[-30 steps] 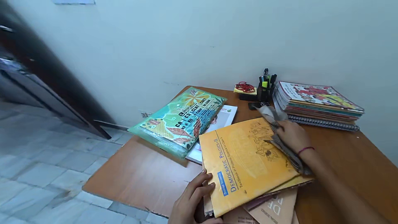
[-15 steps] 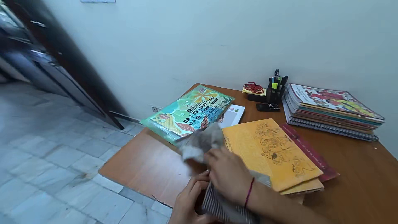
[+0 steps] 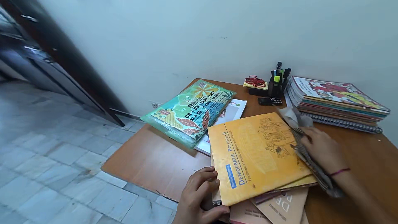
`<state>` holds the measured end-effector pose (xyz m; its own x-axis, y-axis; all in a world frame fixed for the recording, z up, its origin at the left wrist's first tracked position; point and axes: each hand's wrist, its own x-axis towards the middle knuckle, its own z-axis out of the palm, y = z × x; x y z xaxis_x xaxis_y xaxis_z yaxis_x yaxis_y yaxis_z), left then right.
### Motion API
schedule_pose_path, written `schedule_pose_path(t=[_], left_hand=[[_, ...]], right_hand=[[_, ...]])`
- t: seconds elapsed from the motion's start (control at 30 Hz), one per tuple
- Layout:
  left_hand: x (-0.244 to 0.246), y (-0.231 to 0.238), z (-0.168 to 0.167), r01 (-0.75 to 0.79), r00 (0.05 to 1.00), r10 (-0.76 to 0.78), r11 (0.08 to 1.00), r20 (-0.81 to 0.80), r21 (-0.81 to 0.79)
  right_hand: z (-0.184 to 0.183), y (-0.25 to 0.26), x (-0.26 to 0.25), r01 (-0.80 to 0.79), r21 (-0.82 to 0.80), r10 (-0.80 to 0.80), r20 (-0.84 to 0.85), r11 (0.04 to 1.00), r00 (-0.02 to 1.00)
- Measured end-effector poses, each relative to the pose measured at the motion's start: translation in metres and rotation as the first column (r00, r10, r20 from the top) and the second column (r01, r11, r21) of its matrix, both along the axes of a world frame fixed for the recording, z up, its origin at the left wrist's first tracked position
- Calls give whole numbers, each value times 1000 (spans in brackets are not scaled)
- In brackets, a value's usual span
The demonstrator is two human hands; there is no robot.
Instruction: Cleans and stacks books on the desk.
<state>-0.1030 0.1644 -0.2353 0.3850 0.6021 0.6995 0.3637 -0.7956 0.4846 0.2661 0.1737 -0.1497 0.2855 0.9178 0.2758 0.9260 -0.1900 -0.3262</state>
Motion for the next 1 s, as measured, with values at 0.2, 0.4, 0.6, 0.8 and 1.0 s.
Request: schedule_pose_path(t=[0.2, 0.4, 0.6, 0.8, 1.0], left_hand=[[2, 0, 0, -15, 1000, 15, 1000, 5, 8], [1, -2, -1, -59, 998, 60, 998, -16, 33], [0, -4, 0, -77, 997, 77, 996, -17, 38], [0, 0, 0, 7, 1000, -7, 1000, 0, 5], [0, 0, 2, 17, 1000, -17, 1000, 0, 3]], right_hand=[[-2, -8, -55, -42, 96, 30, 116, 994, 993], [-11, -39, -169, -547, 241, 498, 237, 802, 834], [-10, -56, -159, -638, 215, 599, 222, 739, 769], [-16, -46, -56, -324, 200, 279, 225, 925, 934], [-10, -30, -19, -109, 162, 86, 143, 981, 986]])
